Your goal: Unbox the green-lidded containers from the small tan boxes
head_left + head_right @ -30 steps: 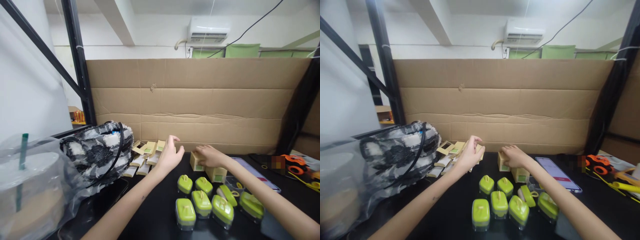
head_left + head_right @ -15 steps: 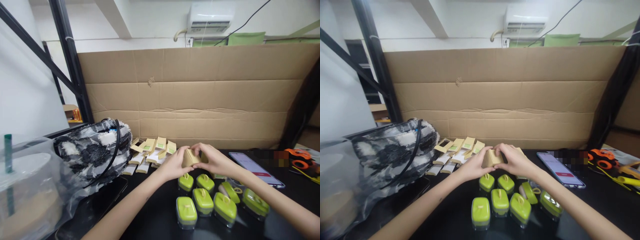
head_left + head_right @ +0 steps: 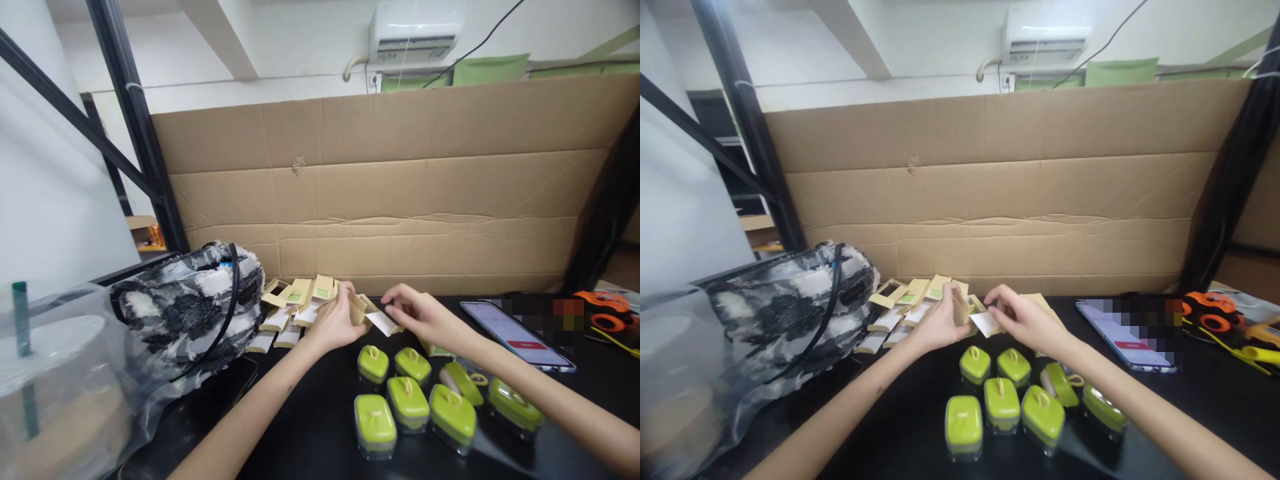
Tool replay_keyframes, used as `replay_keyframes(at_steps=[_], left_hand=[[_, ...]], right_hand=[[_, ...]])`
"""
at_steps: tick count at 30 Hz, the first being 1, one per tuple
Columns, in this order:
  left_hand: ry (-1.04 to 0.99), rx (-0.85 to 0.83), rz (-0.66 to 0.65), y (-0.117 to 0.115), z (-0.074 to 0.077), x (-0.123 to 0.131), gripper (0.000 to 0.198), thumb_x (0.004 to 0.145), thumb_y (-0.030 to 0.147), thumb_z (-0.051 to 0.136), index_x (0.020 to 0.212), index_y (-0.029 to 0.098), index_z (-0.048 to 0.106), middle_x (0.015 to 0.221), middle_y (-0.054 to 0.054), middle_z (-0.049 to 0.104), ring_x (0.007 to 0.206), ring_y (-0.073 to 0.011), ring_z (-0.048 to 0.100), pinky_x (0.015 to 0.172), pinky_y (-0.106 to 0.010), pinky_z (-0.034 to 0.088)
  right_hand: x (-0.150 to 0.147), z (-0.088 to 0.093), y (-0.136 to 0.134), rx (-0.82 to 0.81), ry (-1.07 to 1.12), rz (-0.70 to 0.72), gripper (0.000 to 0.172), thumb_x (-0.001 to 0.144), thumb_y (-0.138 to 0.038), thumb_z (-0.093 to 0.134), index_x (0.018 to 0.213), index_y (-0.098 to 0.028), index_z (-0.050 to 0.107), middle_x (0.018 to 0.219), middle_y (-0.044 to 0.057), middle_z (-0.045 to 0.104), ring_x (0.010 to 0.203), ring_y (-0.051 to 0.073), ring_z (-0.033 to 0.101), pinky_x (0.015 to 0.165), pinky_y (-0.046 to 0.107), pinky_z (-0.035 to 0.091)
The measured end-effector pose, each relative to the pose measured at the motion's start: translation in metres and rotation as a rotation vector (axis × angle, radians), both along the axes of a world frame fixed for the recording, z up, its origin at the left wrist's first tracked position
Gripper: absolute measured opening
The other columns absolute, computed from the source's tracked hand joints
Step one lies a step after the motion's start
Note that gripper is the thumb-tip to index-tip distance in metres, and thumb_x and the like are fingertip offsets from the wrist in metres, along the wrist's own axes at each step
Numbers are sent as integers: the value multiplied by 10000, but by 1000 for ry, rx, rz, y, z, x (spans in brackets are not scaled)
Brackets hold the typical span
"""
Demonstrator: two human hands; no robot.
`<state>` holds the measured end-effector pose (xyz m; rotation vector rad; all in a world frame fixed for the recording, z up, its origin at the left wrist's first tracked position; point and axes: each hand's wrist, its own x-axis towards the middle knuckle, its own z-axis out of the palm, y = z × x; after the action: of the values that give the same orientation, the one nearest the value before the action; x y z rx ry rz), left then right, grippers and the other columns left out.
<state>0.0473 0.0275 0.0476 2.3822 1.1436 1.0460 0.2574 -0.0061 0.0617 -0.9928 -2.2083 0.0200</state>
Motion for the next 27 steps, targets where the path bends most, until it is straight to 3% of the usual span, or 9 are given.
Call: replay_keyframes(at_steps=[3, 6, 9, 12, 16, 20, 27], left_hand=[[52, 51, 35, -1, 4, -1, 431, 749, 357, 628, 1057, 210, 366, 858, -62, 587, 769, -298, 643, 669, -367, 477], [104, 143, 41, -4, 10, -1, 373, 791, 324, 586, 1056, 214, 348, 905, -88, 599, 818, -306, 649, 676, -378, 494], [153, 287, 39, -4, 15, -2, 343, 819, 212, 524, 1104, 205, 333, 1075, -146, 576, 998, -305, 612, 791, -405, 505], [260, 465, -8, -3, 17, -2, 390, 775, 39, 455, 1120, 199, 365, 1204, -153, 534, 1142, -288, 534, 959, -443, 446], [445, 694, -88, -3, 17, 0, 329, 825, 7, 430, 1106, 175, 452, 1263, -151, 527, 1243, -270, 470, 1093, -485, 326], [588, 874, -114, -4, 17, 4, 152, 910, 142, 470, 1058, 154, 502, 1244, -179, 559, 1248, -278, 484, 1064, -505, 372], [677, 1079, -123, -3, 18, 4, 133, 927, 173, 471, 1051, 150, 511, 1260, -175, 568, 1231, -263, 515, 1064, -415, 393]], right_hand=[[-7, -1, -6, -46, -51, 22, 173, 892, -270, 504, 1034, -253, 601, 578, -49, 578, 523, 159, 569, 547, 278, 447], [-10, -3, -6, -62, 33, -45, 258, 862, -309, 537, 1084, -223, 637, 743, 35, 653, 706, 242, 627, 731, 428, 464], [-12, -8, 0, -156, 219, -95, 411, 863, -407, 528, 1198, -177, 588, 902, 102, 642, 815, 284, 628, 778, 496, 470], [-19, -13, 5, -386, 446, -30, 478, 873, -474, 485, 1237, -169, 543, 908, 106, 652, 822, 277, 657, 763, 484, 525], [-36, -11, -1, -780, 775, 138, 395, 942, -472, 341, 1150, -192, 525, 918, 110, 697, 915, 237, 695, 834, 430, 556], [-47, -3, -11, -1091, 1073, 183, 259, 968, -362, 329, 933, -190, 519, 850, 78, 686, 879, 164, 709, 930, 353, 519], [-44, -1, -12, -1296, 1352, 186, 239, 967, -282, 391, 788, -178, 511, 705, 27, 623, 732, 131, 700, 877, 303, 546]])
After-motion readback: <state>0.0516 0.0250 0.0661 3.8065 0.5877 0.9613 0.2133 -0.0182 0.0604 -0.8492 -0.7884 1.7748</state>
